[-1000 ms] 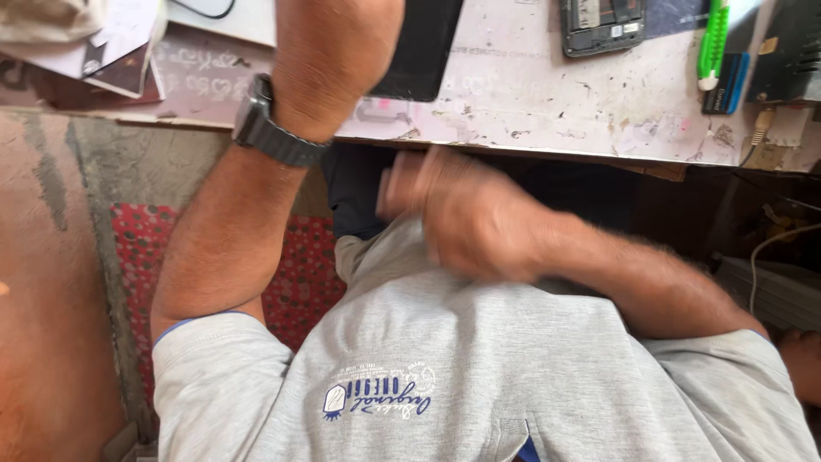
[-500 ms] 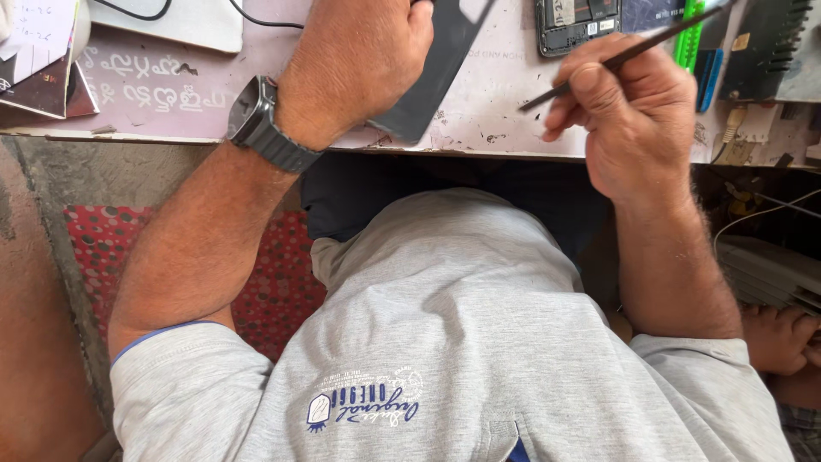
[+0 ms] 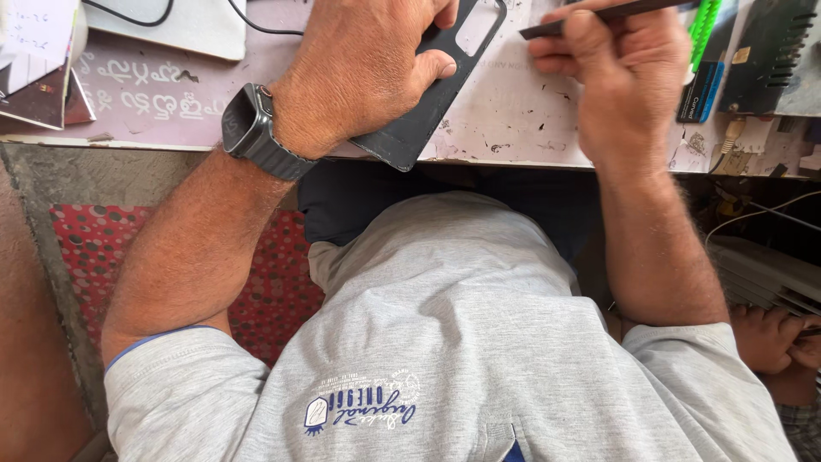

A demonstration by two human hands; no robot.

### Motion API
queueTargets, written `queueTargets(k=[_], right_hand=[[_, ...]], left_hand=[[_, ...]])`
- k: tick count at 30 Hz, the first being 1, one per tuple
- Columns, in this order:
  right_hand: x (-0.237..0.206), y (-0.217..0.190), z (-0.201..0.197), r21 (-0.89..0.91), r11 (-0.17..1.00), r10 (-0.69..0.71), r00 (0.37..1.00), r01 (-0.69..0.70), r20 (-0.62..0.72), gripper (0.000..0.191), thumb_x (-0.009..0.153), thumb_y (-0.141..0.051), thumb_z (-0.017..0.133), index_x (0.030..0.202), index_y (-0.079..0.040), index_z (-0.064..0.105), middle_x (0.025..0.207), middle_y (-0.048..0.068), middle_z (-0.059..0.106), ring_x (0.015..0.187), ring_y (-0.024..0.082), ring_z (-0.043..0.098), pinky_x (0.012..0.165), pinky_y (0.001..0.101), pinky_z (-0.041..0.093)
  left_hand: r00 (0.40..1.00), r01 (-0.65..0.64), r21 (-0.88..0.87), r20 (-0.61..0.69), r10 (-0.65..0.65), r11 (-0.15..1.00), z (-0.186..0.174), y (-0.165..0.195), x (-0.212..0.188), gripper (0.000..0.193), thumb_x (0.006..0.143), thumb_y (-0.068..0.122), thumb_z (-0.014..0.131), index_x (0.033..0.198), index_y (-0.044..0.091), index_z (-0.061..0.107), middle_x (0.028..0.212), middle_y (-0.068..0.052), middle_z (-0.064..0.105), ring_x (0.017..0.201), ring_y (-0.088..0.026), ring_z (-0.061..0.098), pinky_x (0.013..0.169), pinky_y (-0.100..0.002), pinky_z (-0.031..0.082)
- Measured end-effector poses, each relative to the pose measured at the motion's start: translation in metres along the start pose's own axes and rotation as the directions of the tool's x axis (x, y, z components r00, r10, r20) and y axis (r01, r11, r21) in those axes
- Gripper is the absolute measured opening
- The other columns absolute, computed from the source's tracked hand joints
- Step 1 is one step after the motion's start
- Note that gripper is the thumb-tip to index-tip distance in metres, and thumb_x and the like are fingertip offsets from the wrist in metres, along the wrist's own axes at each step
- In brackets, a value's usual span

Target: The person removes the back cover of a smartphone, then uses a metal prying tool to scrape adhesive residue from the inside of the cover. The phone body is set aside while the cover is cleaned.

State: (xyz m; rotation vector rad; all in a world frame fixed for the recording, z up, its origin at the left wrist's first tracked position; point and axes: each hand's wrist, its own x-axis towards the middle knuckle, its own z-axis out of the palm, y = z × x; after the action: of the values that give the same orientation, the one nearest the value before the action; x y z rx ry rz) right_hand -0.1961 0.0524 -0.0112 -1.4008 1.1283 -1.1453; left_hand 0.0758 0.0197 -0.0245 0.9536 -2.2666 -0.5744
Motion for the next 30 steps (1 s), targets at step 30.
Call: queueTargets(k=[30], right_hand=[[-0.005, 0.006, 0.004, -0.026, 0.993, 0.116, 0.993, -0.117, -0.026, 0.014, 0.104, 0.016, 0.066, 0.11, 0.005, 0.059, 0.084, 0.016, 0.07, 0.065, 0.017, 0.073, 0.054, 0.0245, 0.061]], left_hand=[[0.998, -0.006, -0.074, 0.055, 0.01, 0.997, -0.009, -0.007, 0.012, 0.029, 0.078, 0.014, 0.086, 0.099, 0.008, 0.067, 0.087, -0.004, 0.066, 0.074, -0.022, 0.064, 0.064, -0.039, 0.051]])
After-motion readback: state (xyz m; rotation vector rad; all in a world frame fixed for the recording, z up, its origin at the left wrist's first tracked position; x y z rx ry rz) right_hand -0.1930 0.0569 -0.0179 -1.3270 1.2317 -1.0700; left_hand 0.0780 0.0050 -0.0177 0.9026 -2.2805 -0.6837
